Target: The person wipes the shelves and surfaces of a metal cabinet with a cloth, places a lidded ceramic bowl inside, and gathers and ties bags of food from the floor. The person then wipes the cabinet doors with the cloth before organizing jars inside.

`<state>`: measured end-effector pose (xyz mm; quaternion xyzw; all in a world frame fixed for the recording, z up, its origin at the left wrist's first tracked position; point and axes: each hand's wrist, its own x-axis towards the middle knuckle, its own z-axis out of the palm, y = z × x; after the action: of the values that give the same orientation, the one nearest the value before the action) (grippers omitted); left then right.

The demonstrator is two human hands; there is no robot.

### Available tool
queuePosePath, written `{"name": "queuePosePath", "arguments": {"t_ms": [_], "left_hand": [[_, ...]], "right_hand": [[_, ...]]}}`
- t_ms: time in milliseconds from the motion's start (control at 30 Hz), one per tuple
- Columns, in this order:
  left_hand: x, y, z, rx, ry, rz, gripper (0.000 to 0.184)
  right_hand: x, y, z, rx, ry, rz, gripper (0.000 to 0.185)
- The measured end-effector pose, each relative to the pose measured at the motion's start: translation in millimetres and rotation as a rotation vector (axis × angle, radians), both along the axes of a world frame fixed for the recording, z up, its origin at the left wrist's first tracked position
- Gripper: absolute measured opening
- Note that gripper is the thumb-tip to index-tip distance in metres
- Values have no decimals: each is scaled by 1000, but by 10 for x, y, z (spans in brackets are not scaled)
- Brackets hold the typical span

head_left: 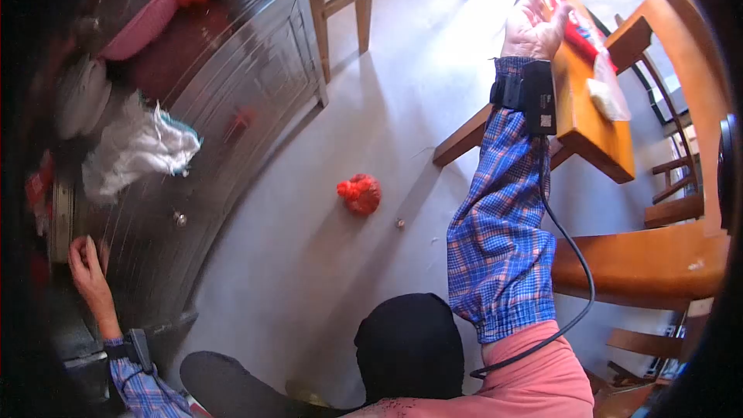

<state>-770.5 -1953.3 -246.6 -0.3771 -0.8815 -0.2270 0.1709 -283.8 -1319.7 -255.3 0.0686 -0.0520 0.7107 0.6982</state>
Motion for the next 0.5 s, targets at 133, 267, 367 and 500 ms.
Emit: {"name": "queuePosePath", "arguments": {"t_ms": [133,267,367,500], "left_hand": [[-58,-34,-46,41,-13,9,38],[-162,-83,-65,106,-93,-31,37],[-239,-114,-72,110,-125,-34,36],[-122,-48,-40,173,-246,33,35]], "right_hand": [[-679,-944,-738,320,-706,-62,25],[-708,-1608,-2262,1267,-2073,269,65],[-695,-2081,-2884,1082,-2318,494,77],[-615,-2122,-3175,1072,-2180,248,64]]}}
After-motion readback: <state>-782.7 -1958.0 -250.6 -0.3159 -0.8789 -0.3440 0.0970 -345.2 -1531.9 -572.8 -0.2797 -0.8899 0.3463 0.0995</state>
